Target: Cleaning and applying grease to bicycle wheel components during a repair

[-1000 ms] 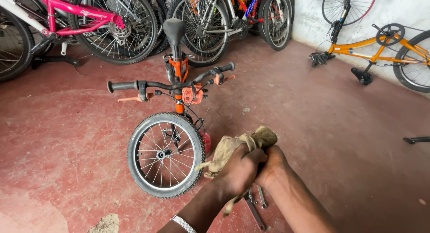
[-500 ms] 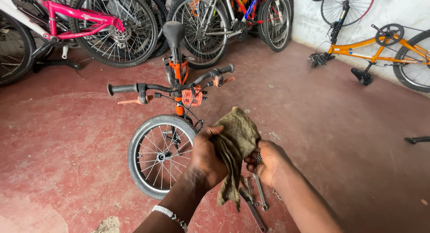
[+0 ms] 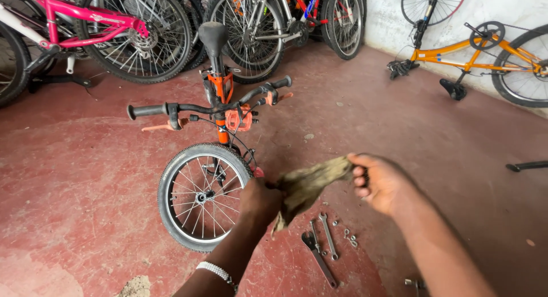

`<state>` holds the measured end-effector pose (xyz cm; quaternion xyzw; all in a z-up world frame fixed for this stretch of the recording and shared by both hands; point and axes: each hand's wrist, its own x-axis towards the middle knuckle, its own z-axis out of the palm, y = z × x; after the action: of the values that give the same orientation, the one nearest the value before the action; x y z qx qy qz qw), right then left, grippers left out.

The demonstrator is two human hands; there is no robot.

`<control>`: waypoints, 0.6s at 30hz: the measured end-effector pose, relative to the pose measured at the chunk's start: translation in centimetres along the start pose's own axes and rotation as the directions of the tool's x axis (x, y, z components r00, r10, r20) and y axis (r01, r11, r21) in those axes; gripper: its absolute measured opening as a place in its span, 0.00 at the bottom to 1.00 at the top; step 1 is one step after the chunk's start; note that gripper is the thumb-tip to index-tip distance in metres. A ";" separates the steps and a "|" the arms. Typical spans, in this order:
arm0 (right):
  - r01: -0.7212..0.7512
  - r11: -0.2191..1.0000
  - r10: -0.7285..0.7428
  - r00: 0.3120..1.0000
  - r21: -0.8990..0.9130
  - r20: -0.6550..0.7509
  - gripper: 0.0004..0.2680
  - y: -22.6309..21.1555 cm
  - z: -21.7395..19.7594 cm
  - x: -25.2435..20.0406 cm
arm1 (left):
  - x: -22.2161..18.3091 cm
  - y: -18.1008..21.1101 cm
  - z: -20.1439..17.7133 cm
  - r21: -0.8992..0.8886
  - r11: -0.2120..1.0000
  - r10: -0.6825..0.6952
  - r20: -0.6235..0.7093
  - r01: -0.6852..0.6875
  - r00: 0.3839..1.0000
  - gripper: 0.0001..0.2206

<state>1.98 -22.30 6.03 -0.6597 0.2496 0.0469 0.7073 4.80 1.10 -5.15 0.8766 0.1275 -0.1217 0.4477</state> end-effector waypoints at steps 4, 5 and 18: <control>0.094 0.995 -0.096 0.994 -0.045 -0.045 0.07 -1.2 -7.1 0.3 | -0.4 -0.4 0.5 0.065 0.998 0.023 -0.020 -0.022 1.000 0.12; 0.071 0.997 -0.071 0.997 0.008 -0.028 0.04 -1.0 -10.1 1.2 | -1.4 0.1 0.4 0.044 0.987 0.153 -0.011 -0.153 0.988 0.09; 0.194 0.956 -0.106 0.928 0.220 -0.357 0.17 34.9 -40.5 -6.3 | -10.6 5.3 9.6 0.051 0.845 0.399 0.602 -0.532 0.692 0.10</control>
<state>-29.12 -54.99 -23.29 -0.5800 0.3205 -0.1547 0.7328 -4.37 -10.93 -3.15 0.8463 -0.2543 -0.2728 0.3805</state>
